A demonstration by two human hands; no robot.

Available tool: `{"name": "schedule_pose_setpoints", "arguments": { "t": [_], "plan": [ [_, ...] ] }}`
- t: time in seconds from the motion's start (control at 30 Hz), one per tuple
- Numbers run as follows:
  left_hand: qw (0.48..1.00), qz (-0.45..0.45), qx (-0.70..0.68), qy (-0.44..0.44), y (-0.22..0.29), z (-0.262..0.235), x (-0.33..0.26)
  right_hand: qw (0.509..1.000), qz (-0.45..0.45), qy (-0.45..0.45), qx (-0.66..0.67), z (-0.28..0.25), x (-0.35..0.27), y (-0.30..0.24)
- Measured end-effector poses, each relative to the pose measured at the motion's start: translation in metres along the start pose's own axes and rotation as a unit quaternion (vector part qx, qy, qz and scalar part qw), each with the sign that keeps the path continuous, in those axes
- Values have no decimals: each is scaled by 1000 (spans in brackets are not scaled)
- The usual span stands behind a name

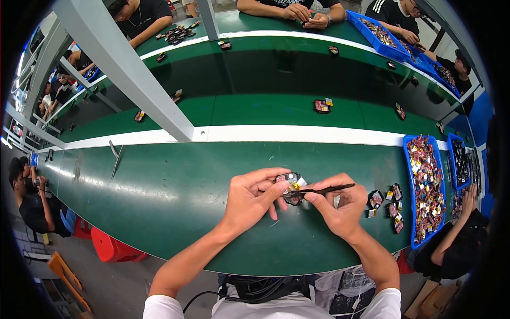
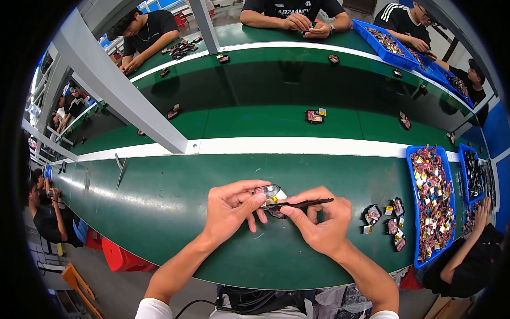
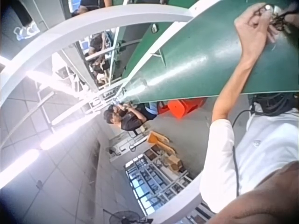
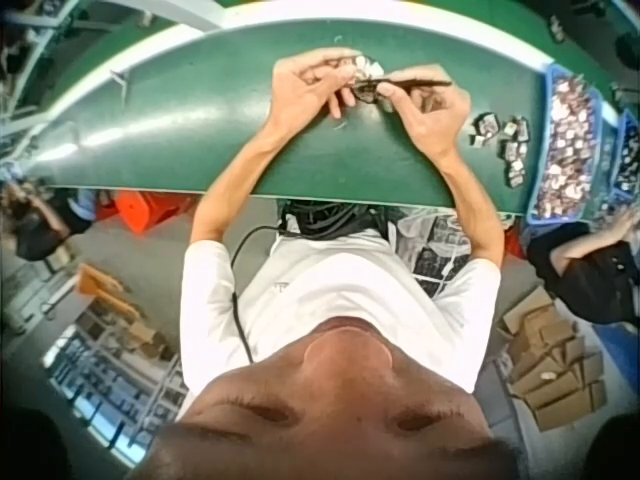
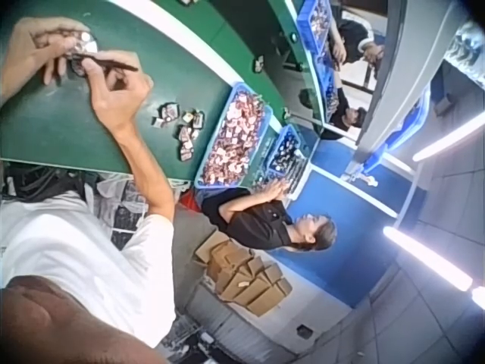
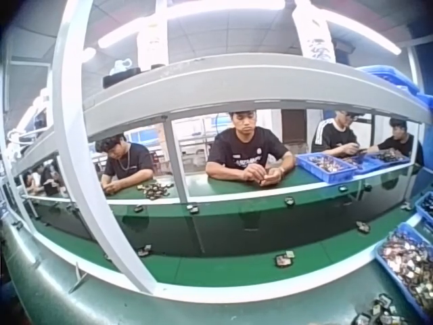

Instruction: Manually assemble small electronic components or sensors on a production line using tweezers.

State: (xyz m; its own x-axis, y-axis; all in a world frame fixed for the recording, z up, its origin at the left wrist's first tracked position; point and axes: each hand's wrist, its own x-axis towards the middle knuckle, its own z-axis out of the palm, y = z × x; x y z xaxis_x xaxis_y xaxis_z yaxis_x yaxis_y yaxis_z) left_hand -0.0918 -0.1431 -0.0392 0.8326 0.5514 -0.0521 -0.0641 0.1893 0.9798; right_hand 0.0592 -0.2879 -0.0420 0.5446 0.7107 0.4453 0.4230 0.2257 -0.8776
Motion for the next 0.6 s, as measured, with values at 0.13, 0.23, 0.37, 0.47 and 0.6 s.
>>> {"name": "schedule_pose_setpoints", "arguments": {
  "t": [0.13,0.23,0.37,0.47,0.6],
  "plan": [
    [1000,1,2,2,2,1,0,999,-28,-7,-20,0,0,0],
    [1000,1,5,3,2,3,0,999,-38,-8,-31,0,1,0],
    [1000,0,11,3,1,2,-1,998,-50,-13,-38,0,3,-1],
    [1000,-4,12,4,1,3,-1,996,-63,-37,-51,-1,4,-5],
    [1000,-7,19,5,2,4,0,995,-75,-40,-46,0,4,-7]
  ]
}}
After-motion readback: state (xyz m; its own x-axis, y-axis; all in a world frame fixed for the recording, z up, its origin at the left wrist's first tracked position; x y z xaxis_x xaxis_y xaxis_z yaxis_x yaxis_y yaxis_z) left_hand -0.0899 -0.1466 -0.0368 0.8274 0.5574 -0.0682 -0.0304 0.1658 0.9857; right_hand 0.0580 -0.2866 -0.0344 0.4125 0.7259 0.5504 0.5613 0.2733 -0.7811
